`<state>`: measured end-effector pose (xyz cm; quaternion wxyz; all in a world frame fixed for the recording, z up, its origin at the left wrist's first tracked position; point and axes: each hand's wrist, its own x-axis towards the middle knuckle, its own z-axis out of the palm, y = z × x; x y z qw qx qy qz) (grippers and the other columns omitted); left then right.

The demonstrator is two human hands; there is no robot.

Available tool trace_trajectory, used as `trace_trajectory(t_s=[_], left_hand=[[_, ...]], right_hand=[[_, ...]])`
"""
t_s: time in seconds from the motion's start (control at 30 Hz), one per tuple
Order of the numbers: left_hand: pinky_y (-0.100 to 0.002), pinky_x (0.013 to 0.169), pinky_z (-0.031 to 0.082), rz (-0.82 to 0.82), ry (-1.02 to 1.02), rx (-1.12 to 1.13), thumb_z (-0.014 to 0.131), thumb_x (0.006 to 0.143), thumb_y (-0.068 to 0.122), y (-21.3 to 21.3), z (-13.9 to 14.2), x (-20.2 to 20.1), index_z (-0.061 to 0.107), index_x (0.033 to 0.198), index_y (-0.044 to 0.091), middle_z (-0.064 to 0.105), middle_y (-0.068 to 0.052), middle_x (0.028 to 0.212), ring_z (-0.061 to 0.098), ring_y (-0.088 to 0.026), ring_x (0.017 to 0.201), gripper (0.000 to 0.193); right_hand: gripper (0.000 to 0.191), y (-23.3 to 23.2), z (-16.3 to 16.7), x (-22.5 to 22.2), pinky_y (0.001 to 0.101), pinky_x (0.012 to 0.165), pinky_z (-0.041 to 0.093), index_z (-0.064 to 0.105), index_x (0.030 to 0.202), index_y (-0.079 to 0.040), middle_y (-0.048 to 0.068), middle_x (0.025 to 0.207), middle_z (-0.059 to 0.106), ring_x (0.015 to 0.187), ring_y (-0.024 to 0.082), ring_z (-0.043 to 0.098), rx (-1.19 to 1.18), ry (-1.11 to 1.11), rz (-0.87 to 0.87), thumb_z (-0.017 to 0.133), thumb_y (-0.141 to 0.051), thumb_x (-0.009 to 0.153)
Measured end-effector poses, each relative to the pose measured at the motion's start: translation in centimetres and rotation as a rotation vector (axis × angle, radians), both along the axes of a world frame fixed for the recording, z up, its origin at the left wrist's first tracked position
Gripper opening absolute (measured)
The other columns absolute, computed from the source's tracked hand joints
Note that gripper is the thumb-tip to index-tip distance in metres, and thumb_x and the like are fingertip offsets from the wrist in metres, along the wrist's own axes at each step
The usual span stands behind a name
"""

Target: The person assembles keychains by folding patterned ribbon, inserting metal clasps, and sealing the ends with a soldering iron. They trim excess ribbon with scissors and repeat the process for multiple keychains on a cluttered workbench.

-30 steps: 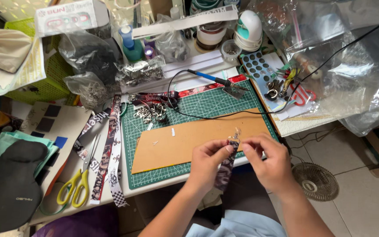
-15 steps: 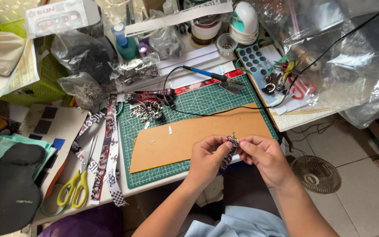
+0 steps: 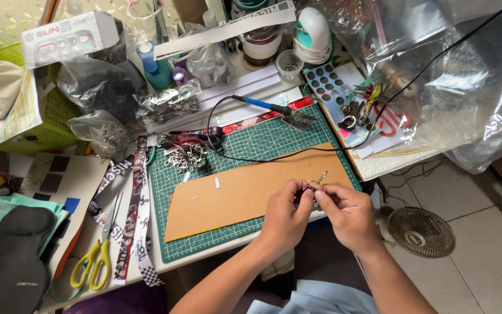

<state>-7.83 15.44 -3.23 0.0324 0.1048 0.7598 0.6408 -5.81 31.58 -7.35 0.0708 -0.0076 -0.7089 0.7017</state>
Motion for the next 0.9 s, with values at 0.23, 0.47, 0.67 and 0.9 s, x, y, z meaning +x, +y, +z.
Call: trace_trajectory(t_s=[0.23,0.47,0.67,0.9], left_hand=[[-0.030,0.060,0.056,0.090,-0.311,0.247,0.070,0.091,0.030,-2.0,-3.7,-12.8,0.073,0.100,0.000,0.075,-0.005,0.090,0.072,-0.016,0.076,0.031],[-0.031,0.051,0.057,0.218,-0.619,0.337,0.067,0.095,0.036,-0.1,-7.6,-24.2,0.066,0.097,-0.004,0.071,-0.016,0.079,0.069,-0.021,0.058,0.040],[-0.030,0.057,0.059,0.189,-0.519,0.514,0.072,0.095,0.030,1.0,-6.8,-24.6,0.066,0.094,-0.001,0.070,-0.011,0.078,0.068,-0.018,0.061,0.032],[-0.028,0.066,0.062,-0.157,0.330,0.239,0.074,0.094,0.014,-2.5,-2.6,-13.5,0.068,0.096,-0.002,0.073,-0.009,0.081,0.074,-0.016,0.072,0.017]], right_hand=[[0.018,3.7,-2.4,-2.8,0.0205,0.061,0.048,0.075,0.104,0.005,0.004,0.080,0.071,0.068,0.007,0.063,-0.184,-0.151,-0.028,0.069,-0.009,0.095],[0.018,5.6,-2.0,-3.3,0.0195,0.056,0.043,0.077,0.102,0.005,0.003,0.075,0.069,0.065,0.005,0.060,-0.112,-0.151,-0.101,0.070,-0.011,0.095],[0.017,7.0,-1.8,-3.7,0.0195,0.055,0.043,0.076,0.100,0.004,0.002,0.077,0.071,0.065,0.006,0.062,-0.159,-0.175,-0.154,0.070,-0.011,0.094],[0.017,8.2,-2.3,-4.5,0.0200,0.054,0.044,0.076,0.099,0.004,0.004,0.078,0.072,0.065,0.006,0.062,-0.148,-0.148,-0.206,0.070,-0.011,0.095]])
